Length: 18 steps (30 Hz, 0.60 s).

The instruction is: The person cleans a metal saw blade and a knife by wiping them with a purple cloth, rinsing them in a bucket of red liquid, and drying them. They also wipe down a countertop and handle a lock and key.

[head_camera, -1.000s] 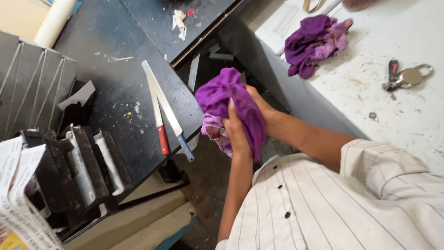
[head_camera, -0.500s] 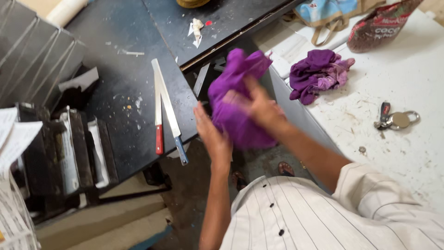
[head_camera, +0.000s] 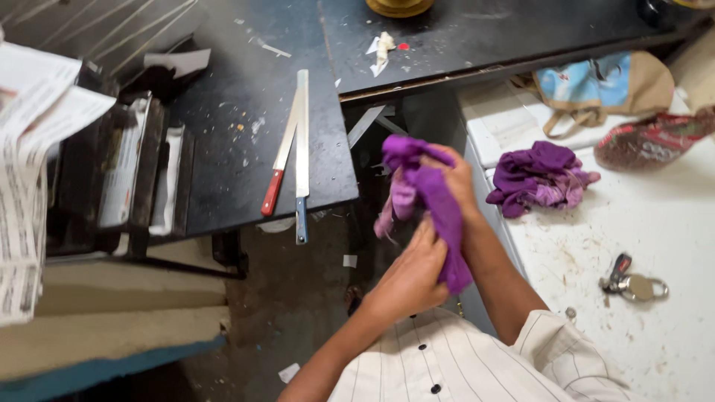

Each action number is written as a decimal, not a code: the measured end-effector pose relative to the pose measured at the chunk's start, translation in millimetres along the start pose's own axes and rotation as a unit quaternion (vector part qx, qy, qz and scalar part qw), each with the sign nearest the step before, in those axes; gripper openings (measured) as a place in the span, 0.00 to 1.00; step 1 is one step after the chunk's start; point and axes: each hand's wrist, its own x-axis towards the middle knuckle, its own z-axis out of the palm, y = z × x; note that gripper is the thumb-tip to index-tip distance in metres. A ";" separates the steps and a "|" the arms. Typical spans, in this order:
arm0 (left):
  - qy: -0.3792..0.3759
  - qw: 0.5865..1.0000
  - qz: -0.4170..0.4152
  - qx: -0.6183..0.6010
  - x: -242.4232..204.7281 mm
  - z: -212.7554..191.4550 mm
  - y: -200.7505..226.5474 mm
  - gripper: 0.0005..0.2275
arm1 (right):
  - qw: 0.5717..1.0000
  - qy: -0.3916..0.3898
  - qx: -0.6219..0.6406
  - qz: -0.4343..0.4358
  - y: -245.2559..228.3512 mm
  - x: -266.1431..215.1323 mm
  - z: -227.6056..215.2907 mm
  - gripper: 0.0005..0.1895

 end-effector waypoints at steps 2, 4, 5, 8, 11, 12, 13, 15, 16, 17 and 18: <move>0.106 0.988 0.025 -0.109 7.3 -17.4 -2.1 0.33 | 1.000 0.021 -0.017 -0.004 -21.9 1.3 -6.2 0.12; 0.241 0.942 -0.074 -0.223 16.7 -37.2 -22.3 0.32 | 0.999 0.009 0.031 -0.009 -29.0 -11.3 8.4 0.13; 0.297 0.882 -0.142 -0.339 23.2 -44.1 -36.7 0.33 | 0.998 0.006 0.054 -0.007 -27.1 -23.1 21.2 0.13; 0.301 0.726 -0.162 -0.597 30.6 -41.1 -78.8 0.29 | 0.995 -0.097 -0.033 -0.018 -2.2 -71.7 71.5 0.22; 0.268 0.714 -0.107 -0.638 25.5 -21.4 -111.6 0.27 | 0.966 -0.142 -0.206 -0.068 4.1 -100.2 94.2 0.28; 0.240 0.726 -0.043 -0.643 18.4 -22.6 -121.6 0.26 | 0.944 -0.154 -0.277 -0.094 3.2 -106.0 97.7 0.30; 0.211 0.735 0.021 -0.644 16.0 -23.3 -128.7 0.26 | 0.925 -0.163 -0.314 -0.136 2.3 -108.5 101.4 0.30; 0.156 0.578 0.082 -0.797 14.6 -19.3 -131.5 0.24 | 0.879 -0.190 -0.384 -0.210 0.2 -111.4 95.6 0.29; 0.173 0.576 0.066 -0.796 15.8 -18.0 -128.1 0.26 | 0.914 -0.171 -0.312 -0.197 1.7 -108.1 92.6 0.29; 0.189 0.574 0.051 -0.795 18.8 -18.7 -123.7 0.27 | 0.942 -0.150 -0.238 -0.181 4.8 -100.7 88.9 0.30; 0.259 0.643 -0.029 -0.720 19.8 -9.3 -110.4 0.29 | 0.966 -0.131 -0.162 -0.154 11.9 -94.1 85.7 0.31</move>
